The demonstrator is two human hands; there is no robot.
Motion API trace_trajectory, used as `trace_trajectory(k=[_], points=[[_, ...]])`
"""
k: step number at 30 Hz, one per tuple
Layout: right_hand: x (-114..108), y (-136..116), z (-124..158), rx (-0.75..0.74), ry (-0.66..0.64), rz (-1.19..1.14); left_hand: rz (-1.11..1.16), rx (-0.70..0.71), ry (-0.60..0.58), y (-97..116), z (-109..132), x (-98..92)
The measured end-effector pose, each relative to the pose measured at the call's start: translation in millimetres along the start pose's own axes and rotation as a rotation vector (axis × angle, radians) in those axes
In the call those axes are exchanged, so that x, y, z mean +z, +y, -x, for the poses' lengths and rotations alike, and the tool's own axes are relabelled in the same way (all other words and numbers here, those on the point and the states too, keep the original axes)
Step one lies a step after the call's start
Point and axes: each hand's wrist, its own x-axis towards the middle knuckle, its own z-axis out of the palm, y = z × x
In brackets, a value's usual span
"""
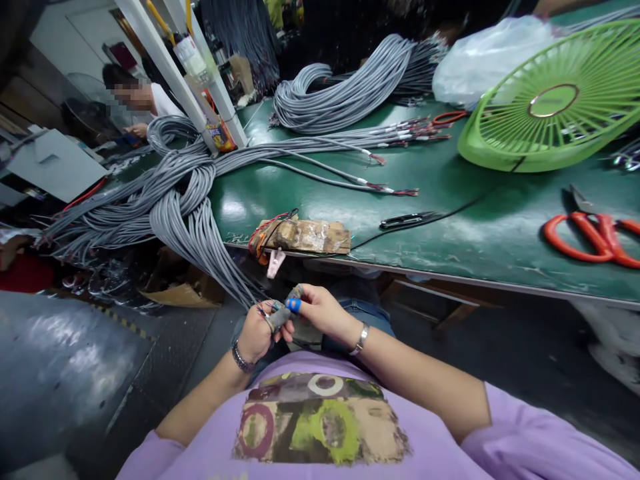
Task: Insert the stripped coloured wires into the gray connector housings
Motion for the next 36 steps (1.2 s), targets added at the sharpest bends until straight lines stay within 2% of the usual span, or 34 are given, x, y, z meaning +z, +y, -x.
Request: trace_trajectory(k=[2, 4, 10, 14, 21, 24, 28, 31, 36], points=[[1, -5, -6, -0.003, -0.049, 0.068, -0.034, -0.040, -0.048, -3, 2, -2.8], [4, -6, -10, -0.008, -0.062, 0.081, -0.026, -0.050, -0.042, -6, 3, -4.4], [10, 5, -13, 0.055, 0.110, -0.138, 0.170, 0.035, 0.128, -7, 4, -3.2], [9, 0, -12, 0.048, 0.021, -0.069, 0.166, 0.050, 0.183, -6, 1, -4.3], [8, -10, -19, 0.065, -0.049, 0.098, 0.048, 0.070, 0.169, -11, 2, -7.3], [7, -6, -19, 0.060, -0.035, 0.127, 0.050, 0.089, 0.195, -13, 3, -7.1], [9, 2, -16, 0.088, 0.005, 0.027, 0.119, 0.107, 0.248, -13, 2, -5.7], [12, 3, -15, 0.067, 0.033, -0.025, 0.156, 0.110, 0.234, -11, 0, -4.5], [13, -7, -18, 0.015, -0.027, 0.055, 0.142, 0.110, 0.235, -13, 2, -4.8]])
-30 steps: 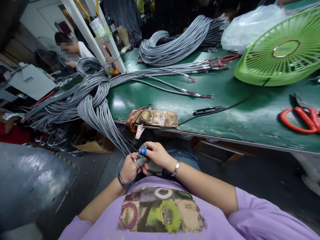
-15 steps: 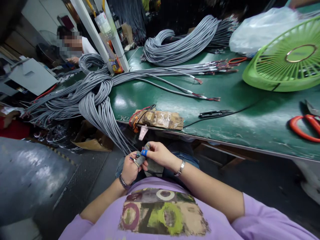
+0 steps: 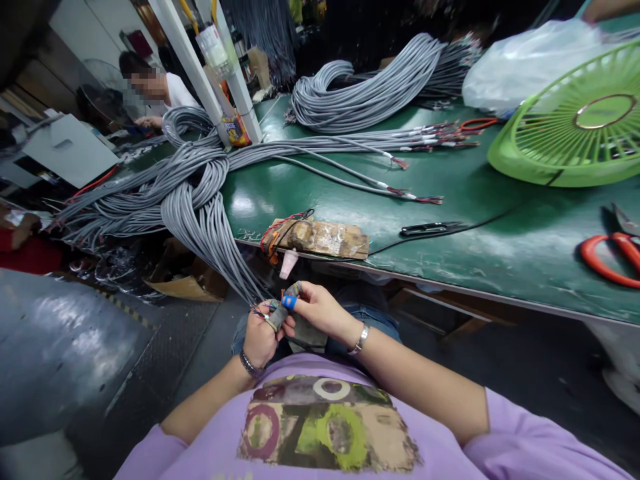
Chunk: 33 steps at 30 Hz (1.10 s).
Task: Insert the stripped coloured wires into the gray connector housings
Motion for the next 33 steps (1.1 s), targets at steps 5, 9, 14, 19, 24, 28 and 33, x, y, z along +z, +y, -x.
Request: trace_trajectory(k=[5, 9, 14, 19, 24, 28, 33], points=[[-2, -4, -1, 0.037, -0.056, 0.090, -0.126, 0.029, -0.027, -1, 1, -3.3], [0, -5, 4, 0.022, -0.037, 0.146, -0.150, -0.047, -0.080, 3, -3, -2.8], [8, -13, 10, -0.076, -0.056, 0.279, -0.063, -0.067, -0.133, 3, -3, -1.1], [8, -9, 5, -0.080, 0.029, 0.178, 0.008, 0.003, -0.018, 2, 0, -2.2], [5, 1, 2, -0.013, 0.097, 0.060, 0.068, 0.007, 0.037, 4, -1, -2.5], [3, 4, 3, 0.029, 0.097, -0.008, 0.078, -0.003, 0.039, 5, -2, -2.1], [-1, 1, 1, 0.039, 0.086, -0.053, 0.047, 0.019, 0.056, 9, -2, -4.2]])
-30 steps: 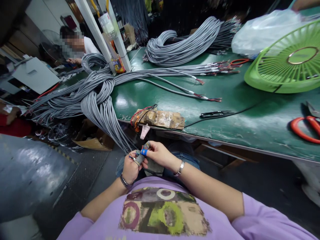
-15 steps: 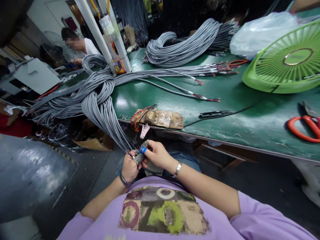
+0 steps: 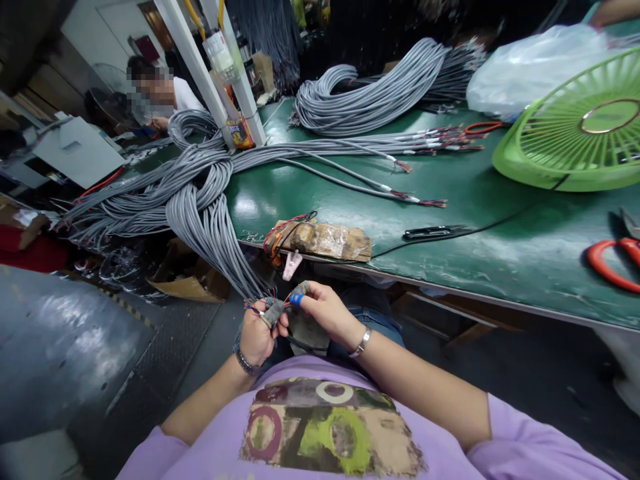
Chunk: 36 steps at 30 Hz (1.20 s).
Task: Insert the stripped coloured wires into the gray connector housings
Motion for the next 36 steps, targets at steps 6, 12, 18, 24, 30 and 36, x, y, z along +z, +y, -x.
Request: trace_trajectory(k=[6, 12, 18, 24, 30, 36], points=[[6, -10, -3, -0.011, -0.086, 0.043, -0.070, 0.003, -0.003, -2, 1, 0.2], [10, -13, -3, 0.043, -0.123, 0.027, -0.125, -0.015, -0.051, -5, 1, -1.2], [12, -9, 1, 0.007, -0.065, -0.033, -0.139, -0.002, -0.035, -3, 2, 0.3], [18, -2, 6, -0.054, 0.037, -0.080, -0.046, -0.023, -0.033, 0, 1, 2.8], [17, 4, 4, -0.109, 0.067, -0.043, 0.025, -0.044, 0.004, -1, 0, 4.6], [16, 8, 0, 0.103, -0.003, -0.278, 0.013, -0.021, 0.013, -4, 2, 4.2]])
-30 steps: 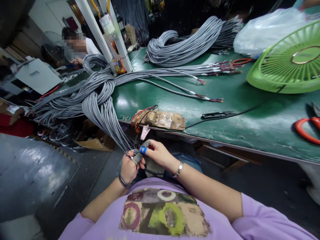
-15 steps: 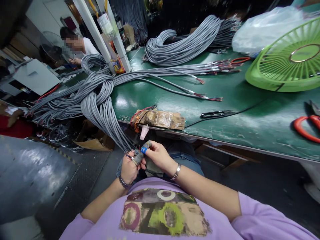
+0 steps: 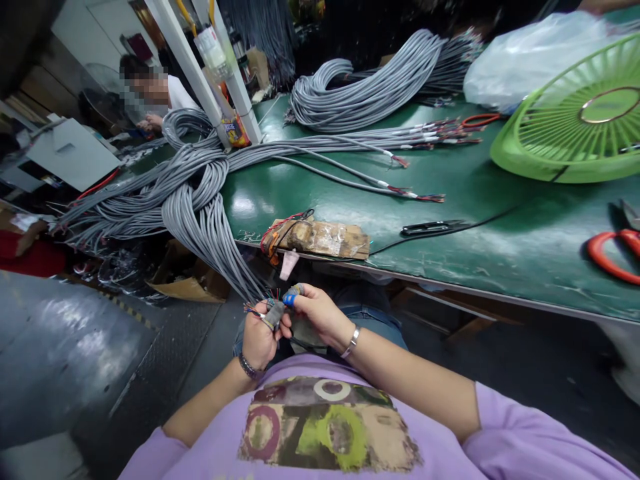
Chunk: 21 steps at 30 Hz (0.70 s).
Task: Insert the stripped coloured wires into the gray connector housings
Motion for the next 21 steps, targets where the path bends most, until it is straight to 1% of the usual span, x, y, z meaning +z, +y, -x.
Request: trace_trajectory(k=[2, 4, 6, 8, 10, 12, 14, 16, 19, 21], points=[[-5, 0, -3, 0.022, 0.002, -0.036, -0.009, 0.007, -0.006, 2, 0, -1.9], [-11, -2, -6, 0.017, 0.030, -0.089, 0.002, 0.004, -0.019, 7, -1, -4.4], [-18, -6, -11, 0.025, 0.077, -0.169, 0.030, -0.024, -0.053, 13, -2, -7.0], [-25, -12, -17, 0.066, 0.116, -0.230, 0.051, -0.070, -0.102, 20, -3, -8.9], [-28, -19, -24, 0.122, 0.103, -0.245, 0.056, -0.115, -0.155, 25, -4, -9.9], [-26, -25, -30, 0.148, 0.047, -0.233, 0.052, -0.149, -0.200, 29, -7, -10.0], [-22, -29, -34, 0.119, -0.026, -0.208, 0.040, -0.166, -0.226, 32, -10, -9.7], [-17, -32, -37, 0.060, -0.072, -0.167, 0.027, -0.168, -0.237, 34, -14, -9.0], [-12, -31, -39, -0.033, -0.045, -0.081, 0.009, -0.160, -0.242, 36, -17, -8.0], [-11, -30, -39, -0.069, -0.021, -0.050, 0.005, -0.152, -0.247, 38, -19, -7.4]])
